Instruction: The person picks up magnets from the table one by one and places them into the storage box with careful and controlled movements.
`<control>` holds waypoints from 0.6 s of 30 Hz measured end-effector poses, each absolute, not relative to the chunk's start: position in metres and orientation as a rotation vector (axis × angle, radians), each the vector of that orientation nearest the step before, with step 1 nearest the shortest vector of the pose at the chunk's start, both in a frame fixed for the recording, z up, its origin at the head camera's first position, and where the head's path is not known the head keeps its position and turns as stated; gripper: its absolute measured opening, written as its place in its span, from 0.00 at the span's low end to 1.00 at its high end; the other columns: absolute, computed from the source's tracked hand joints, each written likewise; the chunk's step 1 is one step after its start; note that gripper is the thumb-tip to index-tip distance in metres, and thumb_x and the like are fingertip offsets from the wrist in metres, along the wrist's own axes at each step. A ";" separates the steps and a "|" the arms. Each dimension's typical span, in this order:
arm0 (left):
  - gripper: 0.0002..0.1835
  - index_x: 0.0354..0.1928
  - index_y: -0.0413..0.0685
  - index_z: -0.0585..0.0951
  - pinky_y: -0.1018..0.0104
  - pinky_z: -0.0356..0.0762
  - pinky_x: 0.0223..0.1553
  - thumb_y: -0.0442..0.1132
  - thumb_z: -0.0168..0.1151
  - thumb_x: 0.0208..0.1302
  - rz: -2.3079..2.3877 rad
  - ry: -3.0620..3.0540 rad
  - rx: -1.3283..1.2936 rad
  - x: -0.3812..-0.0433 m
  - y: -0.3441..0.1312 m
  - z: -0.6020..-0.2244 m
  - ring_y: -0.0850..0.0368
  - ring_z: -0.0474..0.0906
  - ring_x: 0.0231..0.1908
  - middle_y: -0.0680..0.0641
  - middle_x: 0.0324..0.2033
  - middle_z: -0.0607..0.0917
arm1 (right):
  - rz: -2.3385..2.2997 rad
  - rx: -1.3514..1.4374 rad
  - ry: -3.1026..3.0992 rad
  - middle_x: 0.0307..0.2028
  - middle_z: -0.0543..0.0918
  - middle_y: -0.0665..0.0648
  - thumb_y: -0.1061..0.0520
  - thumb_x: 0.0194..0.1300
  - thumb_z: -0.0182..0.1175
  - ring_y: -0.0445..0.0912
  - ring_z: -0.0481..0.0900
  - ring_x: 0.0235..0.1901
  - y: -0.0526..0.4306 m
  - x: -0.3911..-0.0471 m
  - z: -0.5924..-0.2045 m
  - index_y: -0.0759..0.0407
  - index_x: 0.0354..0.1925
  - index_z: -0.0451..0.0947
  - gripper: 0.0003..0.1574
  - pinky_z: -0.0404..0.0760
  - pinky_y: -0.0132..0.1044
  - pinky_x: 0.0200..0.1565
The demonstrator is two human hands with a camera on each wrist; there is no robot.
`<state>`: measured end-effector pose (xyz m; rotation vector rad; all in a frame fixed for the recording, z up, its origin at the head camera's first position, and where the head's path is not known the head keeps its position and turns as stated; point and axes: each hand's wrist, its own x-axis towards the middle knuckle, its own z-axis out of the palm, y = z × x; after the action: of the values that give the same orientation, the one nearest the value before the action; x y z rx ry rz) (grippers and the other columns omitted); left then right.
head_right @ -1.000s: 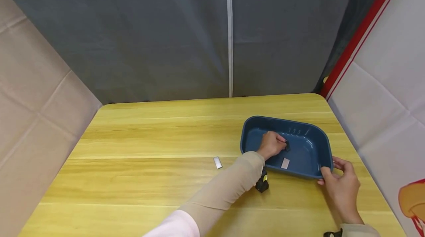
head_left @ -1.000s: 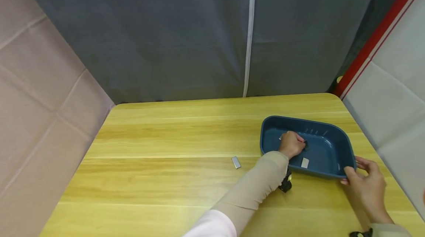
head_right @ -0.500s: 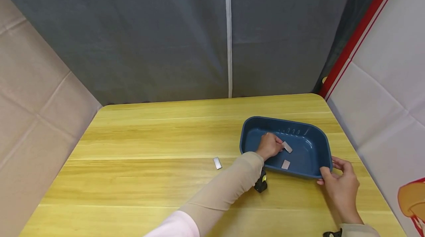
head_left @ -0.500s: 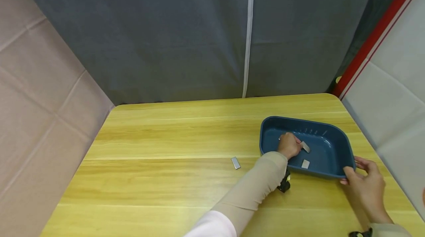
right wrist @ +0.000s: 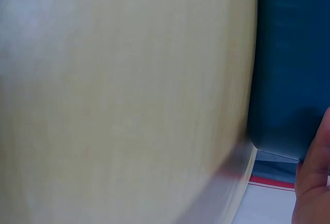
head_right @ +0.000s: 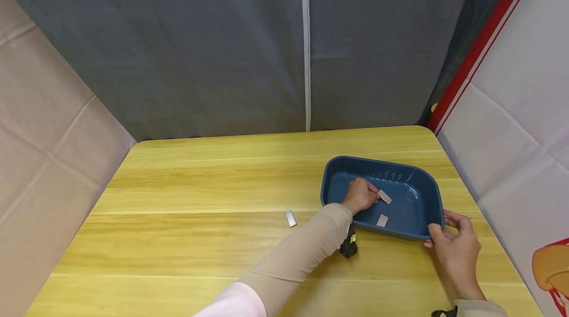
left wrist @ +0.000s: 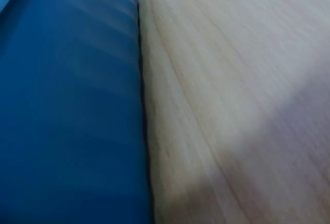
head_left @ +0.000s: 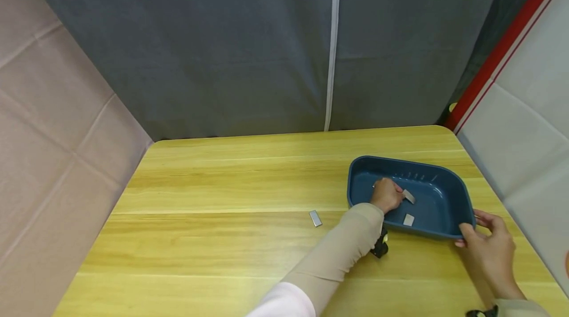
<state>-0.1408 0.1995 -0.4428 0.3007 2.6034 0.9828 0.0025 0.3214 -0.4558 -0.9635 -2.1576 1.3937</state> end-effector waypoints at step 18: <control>0.03 0.22 0.50 0.83 0.78 0.69 0.30 0.39 0.68 0.48 0.999 2.591 0.309 -0.143 0.196 -0.440 0.68 0.73 0.28 0.58 0.20 0.79 | 1.419 -1.007 -2.149 0.31 0.67 0.41 0.65 0.56 0.53 0.31 0.74 0.13 0.319 0.002 -0.452 0.43 0.41 0.64 0.19 0.74 0.30 0.13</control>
<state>-0.1428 0.1960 -0.4402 0.3089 2.5906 0.9990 0.0016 0.3191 -0.4519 -1.0065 -2.1490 1.4193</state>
